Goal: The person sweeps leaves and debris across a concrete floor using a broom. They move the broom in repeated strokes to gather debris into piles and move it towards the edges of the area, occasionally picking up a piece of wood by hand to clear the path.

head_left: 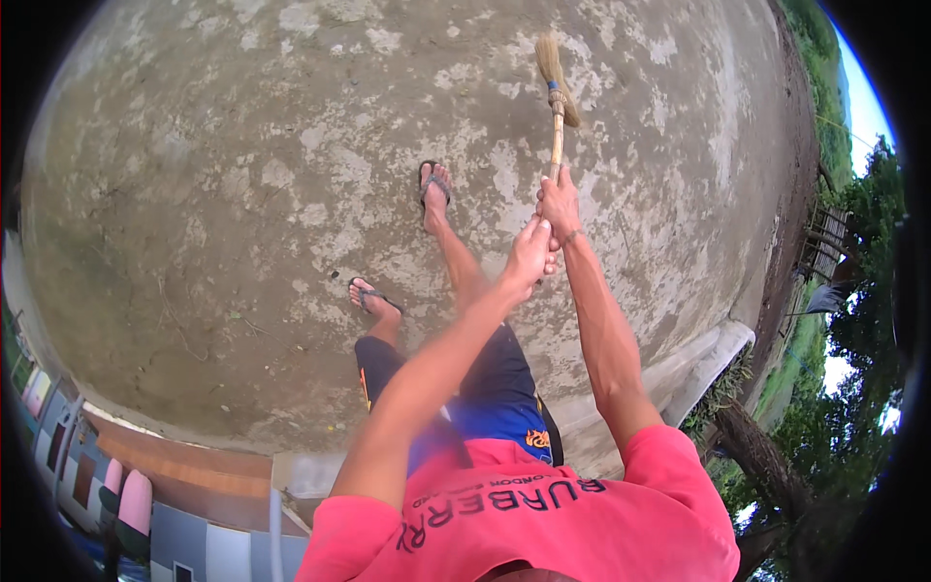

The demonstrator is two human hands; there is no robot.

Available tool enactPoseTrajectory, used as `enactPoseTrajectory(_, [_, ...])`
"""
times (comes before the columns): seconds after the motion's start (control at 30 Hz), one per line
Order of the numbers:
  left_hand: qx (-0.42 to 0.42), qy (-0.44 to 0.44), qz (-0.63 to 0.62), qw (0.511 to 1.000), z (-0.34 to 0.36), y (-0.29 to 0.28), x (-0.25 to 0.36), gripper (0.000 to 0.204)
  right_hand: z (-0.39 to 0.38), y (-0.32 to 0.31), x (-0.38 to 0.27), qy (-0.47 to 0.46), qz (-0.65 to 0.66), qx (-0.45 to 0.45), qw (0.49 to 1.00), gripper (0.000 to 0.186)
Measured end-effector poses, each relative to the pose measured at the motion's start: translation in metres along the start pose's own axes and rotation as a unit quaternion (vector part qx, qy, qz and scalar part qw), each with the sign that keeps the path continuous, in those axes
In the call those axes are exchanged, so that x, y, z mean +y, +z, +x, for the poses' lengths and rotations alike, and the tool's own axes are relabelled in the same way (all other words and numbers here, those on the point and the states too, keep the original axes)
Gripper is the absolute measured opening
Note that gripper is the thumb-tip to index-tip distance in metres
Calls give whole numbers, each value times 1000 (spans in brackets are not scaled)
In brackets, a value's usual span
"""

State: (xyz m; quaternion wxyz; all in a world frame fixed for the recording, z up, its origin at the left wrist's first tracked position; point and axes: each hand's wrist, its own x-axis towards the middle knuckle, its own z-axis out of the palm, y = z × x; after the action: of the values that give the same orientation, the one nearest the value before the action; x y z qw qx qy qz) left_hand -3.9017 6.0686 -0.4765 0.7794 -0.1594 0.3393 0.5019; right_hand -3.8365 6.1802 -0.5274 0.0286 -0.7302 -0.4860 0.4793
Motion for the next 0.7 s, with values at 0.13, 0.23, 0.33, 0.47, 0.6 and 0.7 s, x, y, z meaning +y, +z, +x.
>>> enactPoseTrajectory(0.13, [117, 63, -126, 983, 44, -68, 26, 17, 52, 106, -16, -29, -169, -81, 982, 57])
enactPoseTrajectory(0.23, [249, 101, -193, 944, -40, -96, 37, 18, -16, 194, -5, -29, -243, -245, 938, 67])
enactPoseTrajectory(0.33, [350, 152, -173, 908, -103, -106, 46, 25, -91, 237, -29, 30, -95, -400, 911, 66])
enactPoseTrajectory(0.47, [520, 166, -20, 837, -114, -57, 50, 45, -118, 217, -43, -186, -94, -403, 891, 61])
enactPoseTrajectory(0.6, [300, 199, -211, 909, -89, -12, 40, 50, -91, 144, -93, -190, -84, -325, 923, 61])
enactPoseTrajectory(0.7, [221, 162, -149, 950, -65, -26, 96, 47, -42, 145, -116, -169, -151, -195, 954, 60])
